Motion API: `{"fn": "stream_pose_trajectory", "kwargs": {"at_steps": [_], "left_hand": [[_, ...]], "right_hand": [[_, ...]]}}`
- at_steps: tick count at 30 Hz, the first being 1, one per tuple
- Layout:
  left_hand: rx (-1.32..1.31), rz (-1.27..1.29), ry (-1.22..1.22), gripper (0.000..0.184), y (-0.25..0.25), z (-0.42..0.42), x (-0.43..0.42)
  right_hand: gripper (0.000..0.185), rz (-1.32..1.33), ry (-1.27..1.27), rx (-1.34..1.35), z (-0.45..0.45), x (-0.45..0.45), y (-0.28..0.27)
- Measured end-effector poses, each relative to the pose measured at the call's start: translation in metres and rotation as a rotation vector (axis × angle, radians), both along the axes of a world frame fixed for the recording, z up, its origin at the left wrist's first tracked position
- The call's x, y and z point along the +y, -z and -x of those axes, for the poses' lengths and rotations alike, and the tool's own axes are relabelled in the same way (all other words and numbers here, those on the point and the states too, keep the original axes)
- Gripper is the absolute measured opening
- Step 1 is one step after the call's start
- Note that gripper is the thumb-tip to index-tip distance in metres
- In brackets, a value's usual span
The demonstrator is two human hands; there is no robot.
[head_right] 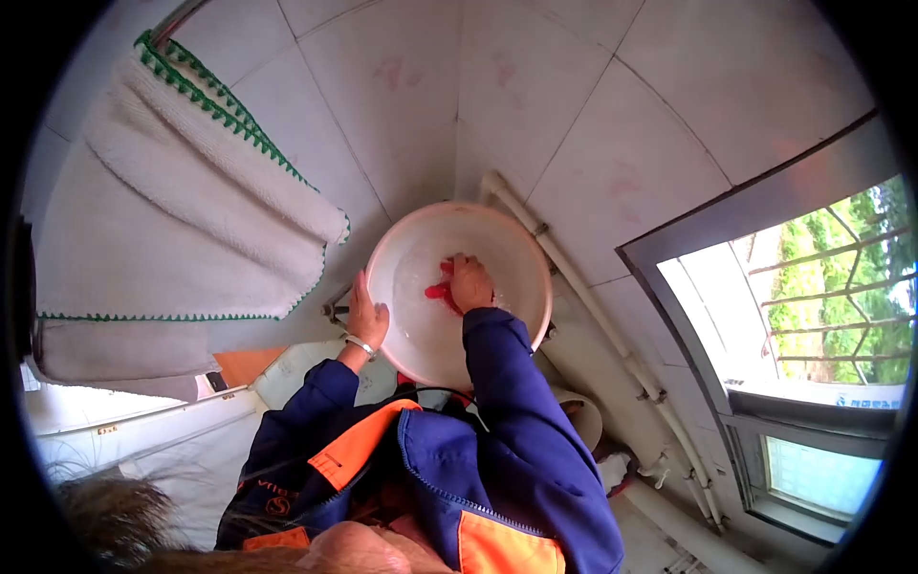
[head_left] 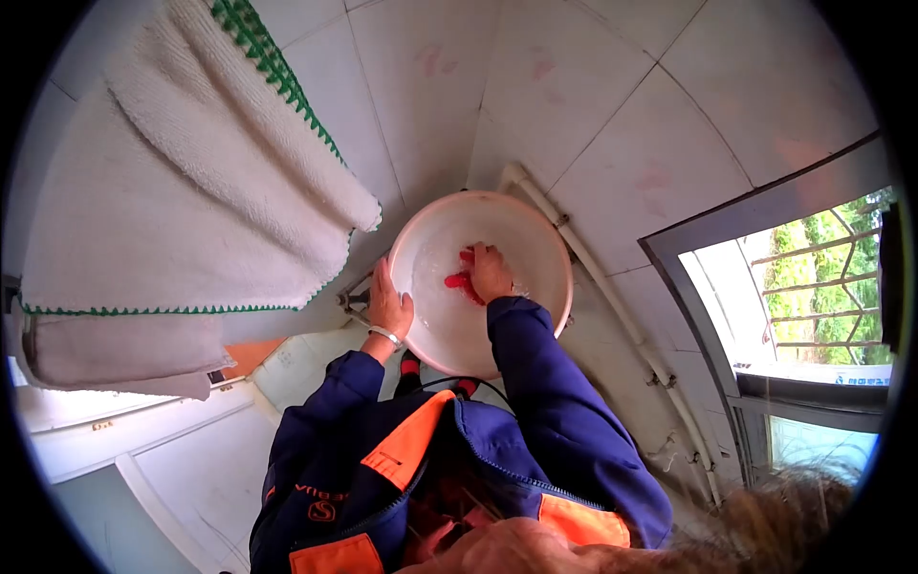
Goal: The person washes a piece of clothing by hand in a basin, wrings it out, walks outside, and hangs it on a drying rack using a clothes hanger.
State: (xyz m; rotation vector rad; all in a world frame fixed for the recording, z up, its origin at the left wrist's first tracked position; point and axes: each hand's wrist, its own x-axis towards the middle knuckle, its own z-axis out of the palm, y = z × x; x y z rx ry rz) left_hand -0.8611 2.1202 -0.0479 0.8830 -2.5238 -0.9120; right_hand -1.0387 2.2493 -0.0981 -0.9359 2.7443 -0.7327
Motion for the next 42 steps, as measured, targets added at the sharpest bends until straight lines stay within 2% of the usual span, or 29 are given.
{"fn": "stream_pose_trajectory", "kwargs": {"at_steps": [2, 5, 7, 8, 10, 11, 13, 14, 16, 17, 18, 20, 22, 24, 25, 26, 28, 29, 32, 34, 36, 37, 39, 40, 42], "left_hand": [[0.019, 0.009, -0.02, 0.07, 0.009, -0.001, 0.001], [0.098, 0.007, -0.072, 0.066, 0.014, 0.004, 0.003], [0.156, -0.008, -0.096, 0.065, 0.014, 0.007, 0.001], [0.189, -0.038, -0.102, 0.064, 0.014, 0.006, 0.003], [0.226, -0.078, -0.115, 0.063, 0.012, 0.006, 0.004], [0.219, -0.084, -0.115, 0.063, 0.013, 0.005, 0.004], [0.21, -0.094, -0.12, 0.063, 0.013, 0.004, 0.004], [0.215, -0.1, -0.117, 0.062, 0.011, 0.005, 0.004], [0.219, -0.107, -0.118, 0.062, 0.012, 0.004, 0.003], [0.222, -0.082, -0.116, 0.061, 0.014, 0.005, 0.003], [0.223, -0.061, -0.116, 0.061, 0.015, 0.004, 0.005], [0.218, -0.075, -0.118, 0.061, 0.015, 0.005, 0.005], [0.21, -0.084, -0.113, 0.061, 0.013, 0.004, 0.004], [0.216, -0.074, -0.106, 0.061, 0.011, 0.004, 0.004], [0.205, -0.079, -0.107, 0.061, 0.011, 0.005, 0.005], [0.208, -0.073, -0.114, 0.061, 0.011, 0.005, 0.007], [0.199, -0.071, -0.119, 0.061, 0.006, 0.004, 0.006], [0.207, -0.094, -0.115, 0.061, 0.002, 0.007, 0.004], [0.215, -0.108, -0.12, 0.061, 0.01, 0.004, 0.009], [0.223, -0.086, -0.132, 0.061, 0.012, 0.006, 0.006], [0.237, -0.118, -0.136, 0.061, 0.011, 0.006, 0.006], [0.239, -0.117, -0.137, 0.061, 0.011, 0.002, 0.008], [0.22, -0.124, -0.146, 0.061, 0.011, 0.003, 0.007], [0.235, -0.12, -0.147, 0.061, 0.011, 0.005, 0.005], [0.245, -0.126, -0.15, 0.061, 0.013, 0.005, 0.005]], "right_hand": [[0.027, -0.026, -0.028, -0.034, 0.002, -0.001, 0.004], [0.026, -0.002, 0.007, 0.054, 0.007, -0.008, 0.002], [0.028, -0.029, 0.117, -0.164, 0.013, -0.013, -0.015], [0.028, -0.027, 0.11, -0.146, 0.018, -0.015, -0.021], [0.031, 0.348, 0.231, -0.055, 0.02, -0.013, -0.035], [0.031, 0.338, 0.225, -0.052, 0.02, -0.005, -0.041], [0.037, 0.406, -0.026, -0.013, 0.011, 0.011, -0.09], [0.037, 0.399, -0.031, -0.015, 0.007, 0.021, -0.094], [0.049, 0.023, -0.523, 0.014, -0.002, 0.041, -0.096], [0.06, -0.078, -0.576, 0.003, -0.002, 0.049, -0.076], [0.06, -0.085, -0.584, 0.0, -0.005, 0.048, -0.081], [0.06, -0.087, -0.422, 0.112, -0.02, 0.041, -0.099], [0.059, -0.124, -0.419, 0.117, -0.028, 0.037, -0.071], [0.057, -0.284, -0.516, 0.202, -0.037, 0.033, -0.057], [0.045, -0.24, -0.537, 0.256, -0.037, 0.03, -0.046], [0.045, -0.244, -0.539, 0.237, -0.036, 0.028, -0.036], [0.028, -0.204, -0.536, 0.125, -0.025, 0.016, -0.019], [0.021, -0.037, -0.609, 0.33, -0.016, 0.011, -0.008], [0.022, -0.155, -0.527, 0.227, -0.009, -0.004, 0.001], [0.022, -0.204, -0.511, 0.218, -0.005, -0.019, -0.014], [0.023, -0.319, -0.372, -0.016, -0.004, -0.032, -0.031], [0.023, -0.319, -0.374, -0.013, 0.0, -0.03, -0.017], [0.032, 0.043, -0.22, -0.34, 0.021, -0.028, 0.003], [0.032, 0.047, -0.224, -0.325, 0.027, -0.023, -0.007], [0.049, 0.197, -0.268, -0.442, 0.03, -0.002, -0.026]]}}
